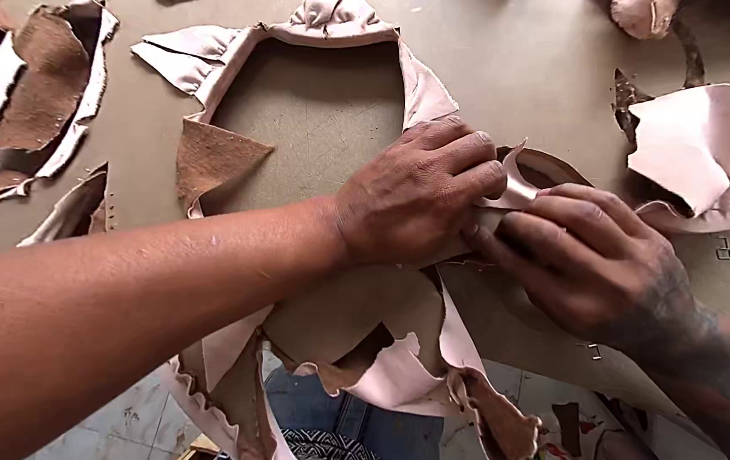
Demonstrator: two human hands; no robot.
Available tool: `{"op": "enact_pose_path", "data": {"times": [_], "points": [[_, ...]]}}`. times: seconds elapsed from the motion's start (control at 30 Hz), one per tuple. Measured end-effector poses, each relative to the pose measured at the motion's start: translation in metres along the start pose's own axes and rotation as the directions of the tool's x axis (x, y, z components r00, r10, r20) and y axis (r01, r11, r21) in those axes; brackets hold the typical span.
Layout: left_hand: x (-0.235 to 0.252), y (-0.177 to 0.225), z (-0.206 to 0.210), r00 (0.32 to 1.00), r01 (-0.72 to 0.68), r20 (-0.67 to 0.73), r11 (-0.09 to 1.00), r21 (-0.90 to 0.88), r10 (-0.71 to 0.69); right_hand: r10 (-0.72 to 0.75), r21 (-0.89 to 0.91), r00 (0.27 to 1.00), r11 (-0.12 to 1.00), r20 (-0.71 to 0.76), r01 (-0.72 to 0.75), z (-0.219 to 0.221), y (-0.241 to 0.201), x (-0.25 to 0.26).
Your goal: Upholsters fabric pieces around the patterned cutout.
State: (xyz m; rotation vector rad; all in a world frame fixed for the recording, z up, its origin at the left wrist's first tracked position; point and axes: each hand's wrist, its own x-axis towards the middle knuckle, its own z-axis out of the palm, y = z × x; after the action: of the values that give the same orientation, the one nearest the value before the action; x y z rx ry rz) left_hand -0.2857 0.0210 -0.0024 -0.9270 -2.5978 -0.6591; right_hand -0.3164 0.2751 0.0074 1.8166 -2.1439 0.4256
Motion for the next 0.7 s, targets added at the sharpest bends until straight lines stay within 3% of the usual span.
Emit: {"op": "enact_pose_path", "data": {"times": [0.17,0.43,0.7], "points": [[-0.002,0.003,-0.004,0.994,-0.106,0.009,0.994,-0.008,0.106,-0.088,0.019,0.988,0.996,-0.128,0.091,0.006,0.003,-0.006],[0.011,-0.003,0.002,0.977,0.072,0.201,0.997,-0.001,-0.070,0.051,0.073,0.985,0.997,-0.167,-0.039,0.019,-0.009,-0.010],[0.011,-0.006,0.002,0.976,0.095,0.200,0.995,-0.017,-0.090,-0.069,0.149,0.990,0.985,-0.124,0.087,0.005,0.002,-0.006]]}}
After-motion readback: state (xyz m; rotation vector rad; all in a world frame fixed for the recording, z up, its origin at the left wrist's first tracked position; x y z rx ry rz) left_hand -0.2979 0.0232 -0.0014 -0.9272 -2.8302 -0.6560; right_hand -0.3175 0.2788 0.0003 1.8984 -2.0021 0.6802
